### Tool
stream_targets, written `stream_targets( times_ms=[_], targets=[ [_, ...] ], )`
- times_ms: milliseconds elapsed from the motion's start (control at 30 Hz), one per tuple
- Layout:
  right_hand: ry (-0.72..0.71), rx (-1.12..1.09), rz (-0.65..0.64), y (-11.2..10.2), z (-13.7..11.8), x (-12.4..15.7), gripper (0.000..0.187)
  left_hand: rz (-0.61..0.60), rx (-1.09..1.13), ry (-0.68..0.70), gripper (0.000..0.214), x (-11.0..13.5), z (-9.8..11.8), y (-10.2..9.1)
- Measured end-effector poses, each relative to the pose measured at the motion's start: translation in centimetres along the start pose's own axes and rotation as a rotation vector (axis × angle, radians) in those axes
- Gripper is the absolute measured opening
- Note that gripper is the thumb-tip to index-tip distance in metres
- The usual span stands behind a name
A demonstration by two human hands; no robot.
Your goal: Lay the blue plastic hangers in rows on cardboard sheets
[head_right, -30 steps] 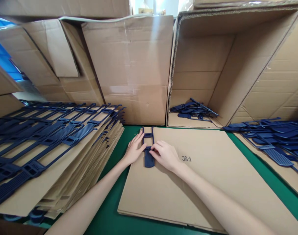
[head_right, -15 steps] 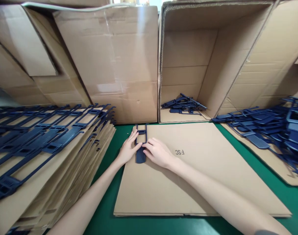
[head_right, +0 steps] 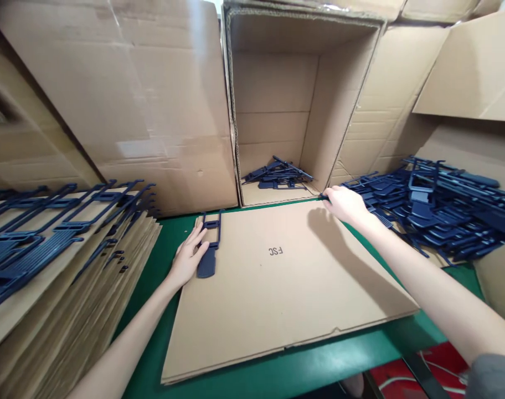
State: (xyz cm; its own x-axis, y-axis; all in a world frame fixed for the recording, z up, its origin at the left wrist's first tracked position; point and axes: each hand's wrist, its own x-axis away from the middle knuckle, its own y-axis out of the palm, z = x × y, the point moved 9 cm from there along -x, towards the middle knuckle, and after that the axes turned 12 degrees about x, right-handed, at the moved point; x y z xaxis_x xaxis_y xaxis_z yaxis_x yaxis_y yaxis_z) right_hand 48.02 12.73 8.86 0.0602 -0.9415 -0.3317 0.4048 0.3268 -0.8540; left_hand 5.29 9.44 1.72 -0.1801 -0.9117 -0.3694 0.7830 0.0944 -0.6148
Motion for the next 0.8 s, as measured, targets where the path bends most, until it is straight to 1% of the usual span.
stream_targets(
  times_ms=[33,100,267,400,500,600,700,800],
  targets=[
    [0.03,0.079,-0.024,1.4,1.2,-0.6,0.029,0.004,0.002,0.002,0.045,0.0,0.0,0.0],
    [0.062,0.149,-0.04,3.6,2.4,-1.9,0.03,0.011,0.008,0.008,0.045,0.0,0.1,-0.1],
    [0.112,0.21,-0.046,7.9,2.5,-4.7,0.029,0.025,0.026,0.024,0.046,0.2,0.3,-0.2],
    [0.183,0.233,-0.03,10.2,2.8,-5.7,0.031,0.038,0.01,0.019,0.047,0.3,0.4,-0.3],
    [0.186,0.24,-0.022,11.0,3.1,-6.2,0.028,0.043,0.0,0.015,0.045,0.4,0.5,-0.4],
    [0.149,0.244,-0.011,11.1,3.1,-6.4,0.027,0.046,0.007,0.016,0.044,0.4,0.6,-0.4],
    [0.091,0.249,0.022,10.6,3.3,-5.9,0.029,0.047,0.006,0.018,0.043,0.4,0.6,-0.4],
    [0.009,0.245,0.074,9.3,3.5,-4.4,0.028,0.053,0.002,0.019,0.045,0.3,0.6,-0.4]
  ],
)
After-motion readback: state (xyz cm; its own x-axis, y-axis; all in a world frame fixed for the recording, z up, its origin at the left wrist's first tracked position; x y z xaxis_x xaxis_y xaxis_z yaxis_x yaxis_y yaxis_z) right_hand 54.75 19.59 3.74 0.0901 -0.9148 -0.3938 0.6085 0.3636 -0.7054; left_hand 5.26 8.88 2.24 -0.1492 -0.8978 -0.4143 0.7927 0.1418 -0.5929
